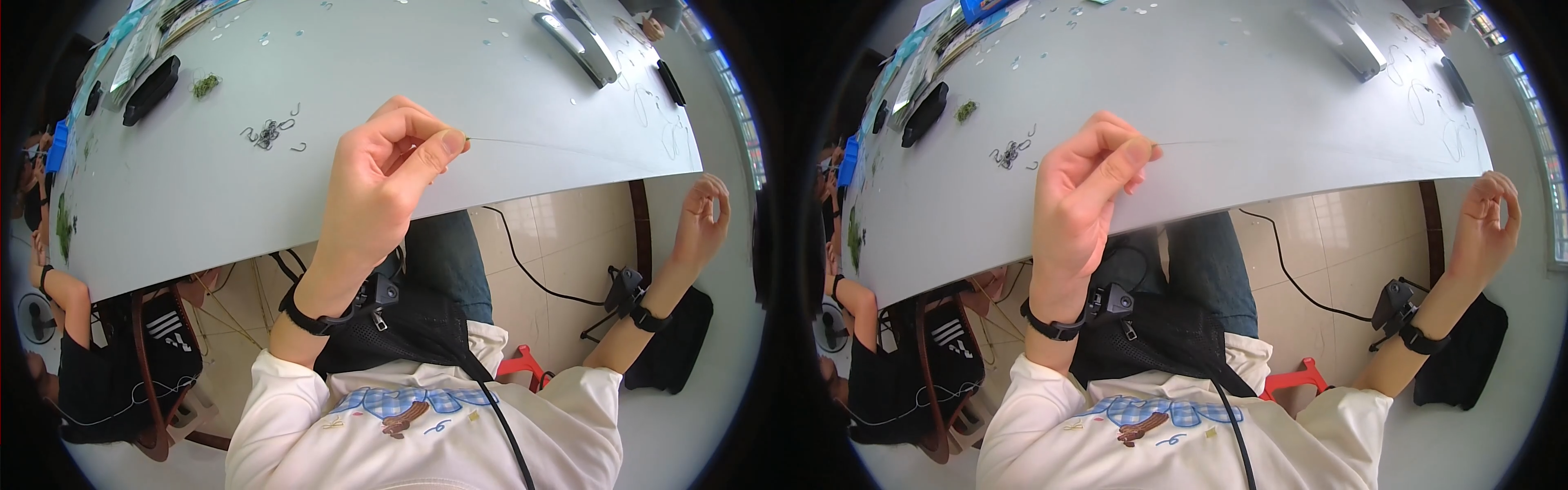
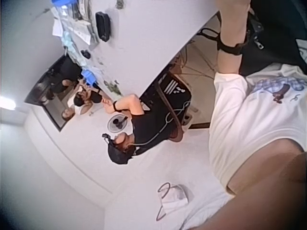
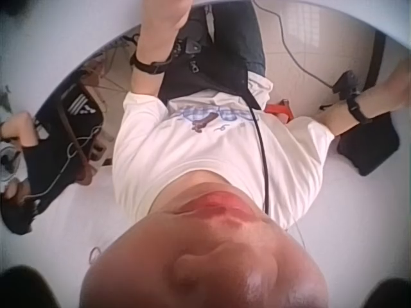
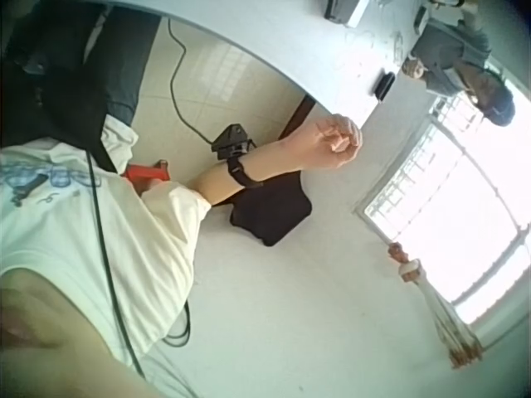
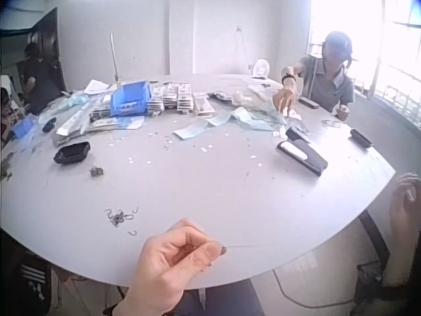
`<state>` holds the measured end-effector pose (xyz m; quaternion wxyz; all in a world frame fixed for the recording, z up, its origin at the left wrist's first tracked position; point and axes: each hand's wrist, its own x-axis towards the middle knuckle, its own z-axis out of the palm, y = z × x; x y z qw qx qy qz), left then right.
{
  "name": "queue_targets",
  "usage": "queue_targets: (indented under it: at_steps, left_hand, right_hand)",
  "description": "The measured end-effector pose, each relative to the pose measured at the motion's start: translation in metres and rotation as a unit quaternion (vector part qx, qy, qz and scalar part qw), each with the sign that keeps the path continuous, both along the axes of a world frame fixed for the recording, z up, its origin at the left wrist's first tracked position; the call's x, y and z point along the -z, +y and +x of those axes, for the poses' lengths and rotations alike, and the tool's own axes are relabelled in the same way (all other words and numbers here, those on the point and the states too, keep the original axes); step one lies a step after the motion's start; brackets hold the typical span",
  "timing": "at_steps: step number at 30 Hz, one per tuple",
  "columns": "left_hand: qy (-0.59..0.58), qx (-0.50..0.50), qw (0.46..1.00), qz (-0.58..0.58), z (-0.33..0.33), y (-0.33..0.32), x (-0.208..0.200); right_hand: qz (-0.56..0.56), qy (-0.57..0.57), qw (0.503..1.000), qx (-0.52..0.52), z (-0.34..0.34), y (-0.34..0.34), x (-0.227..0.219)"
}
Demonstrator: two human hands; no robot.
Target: Threading fishing line through small tackle components such as beads and hooks at a work table.
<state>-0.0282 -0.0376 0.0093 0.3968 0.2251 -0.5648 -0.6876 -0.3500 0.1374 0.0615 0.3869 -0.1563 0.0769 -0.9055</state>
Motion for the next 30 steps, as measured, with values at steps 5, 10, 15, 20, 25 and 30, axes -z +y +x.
queue_targets:
  at_steps: [5, 10, 15, 20, 25, 30]
  left_hand:
    - [0.009, -0.012, 1.000, 0.007, 0.000, -0.001, 0.000]
    - [0.021, -0.023, 0.999, 0.016, 0.000, 0.000, 0.000]
    - [0.024, -0.028, 0.999, 0.025, 0.001, 0.000, 0.000]
    - [0.034, -0.031, 0.998, 0.031, 0.001, -0.001, 0.001]
    - [0.041, -0.056, 0.998, 0.006, 0.001, 0.001, 0.000]
    - [-0.043, -0.163, 0.951, -0.258, 0.005, 0.004, -0.002]
  right_hand:
    - [-0.028, 0.017, 0.995, -0.092, 0.014, 0.003, -0.002]
    - [0.032, 0.101, 0.989, -0.100, 0.024, 0.009, 0.001]
    - [0.071, 0.126, 0.986, -0.079, 0.026, 0.015, 0.010]
    - [0.109, 0.177, 0.977, -0.045, 0.028, 0.019, 0.015]
    - [0.216, 0.268, 0.937, 0.057, 0.037, 0.011, 0.013]
    - [0.468, 0.457, 0.750, 0.098, 0.084, -0.039, 0.011]
